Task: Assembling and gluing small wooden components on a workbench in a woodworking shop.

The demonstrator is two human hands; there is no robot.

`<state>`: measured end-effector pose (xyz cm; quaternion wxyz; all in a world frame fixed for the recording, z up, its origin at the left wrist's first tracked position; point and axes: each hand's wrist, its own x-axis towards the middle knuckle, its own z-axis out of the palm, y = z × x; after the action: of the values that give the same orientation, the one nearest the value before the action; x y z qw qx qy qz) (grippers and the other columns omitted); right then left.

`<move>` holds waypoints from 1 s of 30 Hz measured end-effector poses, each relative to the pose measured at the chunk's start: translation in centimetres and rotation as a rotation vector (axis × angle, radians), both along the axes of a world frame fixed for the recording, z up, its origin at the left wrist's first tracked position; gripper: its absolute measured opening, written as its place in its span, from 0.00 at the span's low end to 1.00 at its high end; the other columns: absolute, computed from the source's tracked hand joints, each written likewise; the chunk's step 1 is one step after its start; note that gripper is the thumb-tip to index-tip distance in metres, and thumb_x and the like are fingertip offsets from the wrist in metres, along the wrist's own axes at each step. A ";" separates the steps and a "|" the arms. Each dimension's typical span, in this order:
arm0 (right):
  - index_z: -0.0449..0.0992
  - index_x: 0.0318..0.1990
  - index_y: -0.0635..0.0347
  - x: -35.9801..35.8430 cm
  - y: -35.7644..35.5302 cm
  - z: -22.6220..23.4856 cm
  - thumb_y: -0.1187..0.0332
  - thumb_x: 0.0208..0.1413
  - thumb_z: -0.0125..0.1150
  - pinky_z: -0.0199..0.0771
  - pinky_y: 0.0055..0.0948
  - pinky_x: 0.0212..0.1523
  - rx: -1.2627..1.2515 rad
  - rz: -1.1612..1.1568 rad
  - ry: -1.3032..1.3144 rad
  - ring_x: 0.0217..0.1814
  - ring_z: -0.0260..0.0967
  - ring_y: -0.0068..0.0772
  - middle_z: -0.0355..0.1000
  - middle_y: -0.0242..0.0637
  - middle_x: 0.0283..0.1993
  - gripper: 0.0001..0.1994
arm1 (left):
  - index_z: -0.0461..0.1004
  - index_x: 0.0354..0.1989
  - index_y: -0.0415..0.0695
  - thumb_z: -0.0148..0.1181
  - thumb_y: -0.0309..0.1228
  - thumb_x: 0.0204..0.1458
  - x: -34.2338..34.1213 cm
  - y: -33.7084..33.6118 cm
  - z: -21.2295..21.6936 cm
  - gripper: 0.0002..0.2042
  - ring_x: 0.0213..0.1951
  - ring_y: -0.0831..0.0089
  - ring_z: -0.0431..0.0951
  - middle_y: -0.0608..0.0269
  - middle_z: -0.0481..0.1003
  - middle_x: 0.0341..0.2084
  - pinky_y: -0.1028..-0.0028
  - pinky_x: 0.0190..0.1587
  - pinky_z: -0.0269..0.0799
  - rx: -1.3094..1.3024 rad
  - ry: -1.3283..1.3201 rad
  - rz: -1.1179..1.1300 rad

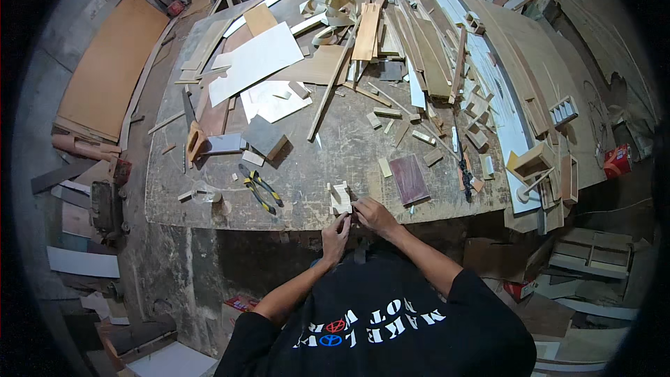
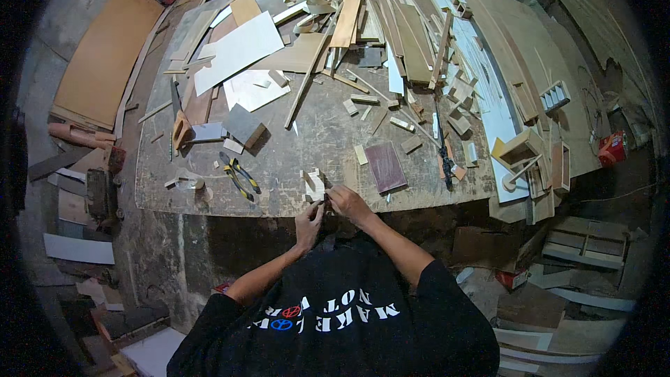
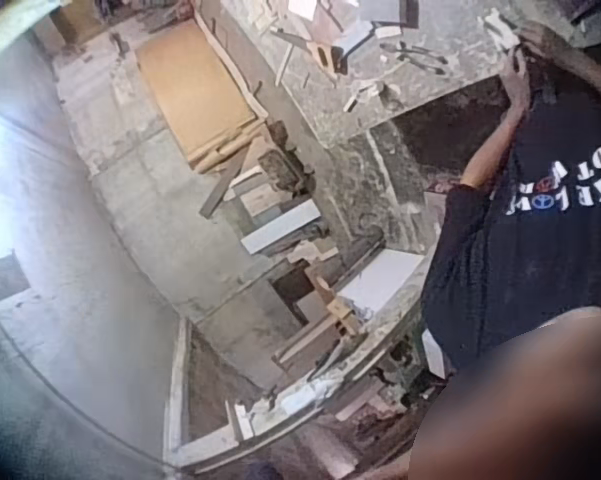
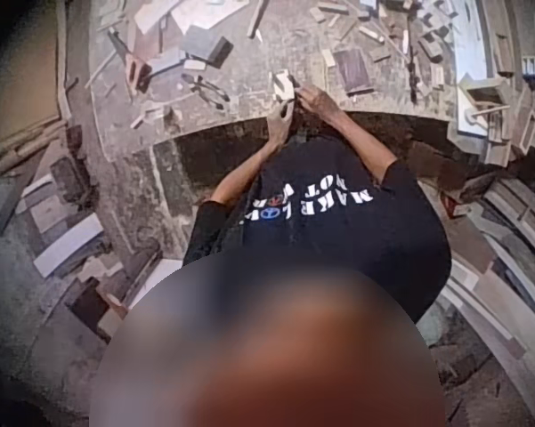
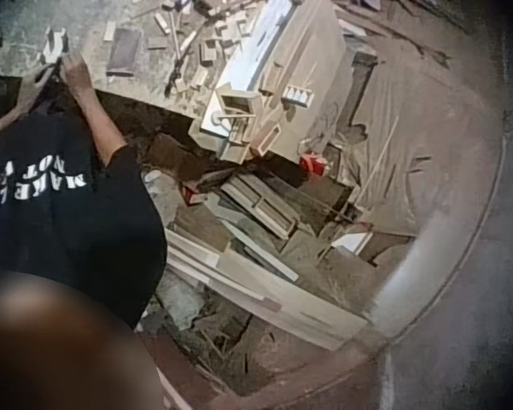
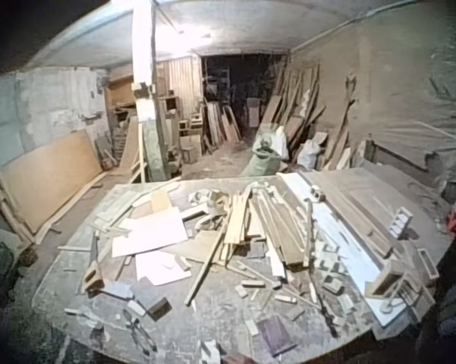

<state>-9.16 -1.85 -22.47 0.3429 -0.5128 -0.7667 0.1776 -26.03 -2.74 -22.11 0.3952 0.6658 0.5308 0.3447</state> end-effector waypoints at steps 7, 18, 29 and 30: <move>0.70 0.41 0.68 -0.4 -0.2 0.2 0.76 0.44 0.57 0.71 0.37 0.40 -0.017 -0.025 0.012 0.40 0.67 0.47 0.67 0.46 0.35 0.14 | 0.75 0.43 0.38 0.57 0.31 0.54 0.1 0.1 -0.5 0.11 0.30 0.65 0.79 0.47 0.77 0.29 0.70 0.31 0.72 -0.027 -0.042 0.016; 0.71 0.43 0.68 -0.3 -0.2 -0.1 0.78 0.43 0.57 0.71 0.37 0.40 0.003 -0.029 -0.024 0.39 0.69 0.47 0.70 0.46 0.34 0.15 | 0.76 0.41 0.37 0.57 0.29 0.53 0.1 0.4 0.3 0.10 0.29 0.64 0.79 0.48 0.77 0.28 0.71 0.32 0.71 0.016 -0.013 0.002; 0.72 0.40 0.67 -0.4 -0.1 -0.5 0.78 0.42 0.58 0.71 0.37 0.35 0.076 -0.014 0.012 0.36 0.69 0.46 0.69 0.46 0.32 0.14 | 0.77 0.40 0.38 0.58 0.30 0.53 0.3 0.4 -0.4 0.10 0.23 0.70 0.76 0.49 0.75 0.21 0.72 0.27 0.69 0.065 -0.060 0.046; 0.71 0.40 0.67 -0.4 -0.1 -0.4 0.78 0.43 0.58 0.71 0.37 0.35 0.067 -0.015 -0.003 0.36 0.69 0.46 0.69 0.46 0.32 0.13 | 0.77 0.40 0.38 0.58 0.30 0.53 0.2 0.5 -0.4 0.10 0.23 0.70 0.76 0.50 0.75 0.22 0.72 0.27 0.69 0.068 -0.039 0.046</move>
<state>-9.53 -1.93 -22.89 0.3601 -0.5072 -0.7688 0.1485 -25.79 -2.28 -22.51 0.3746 0.6597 0.5260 0.3845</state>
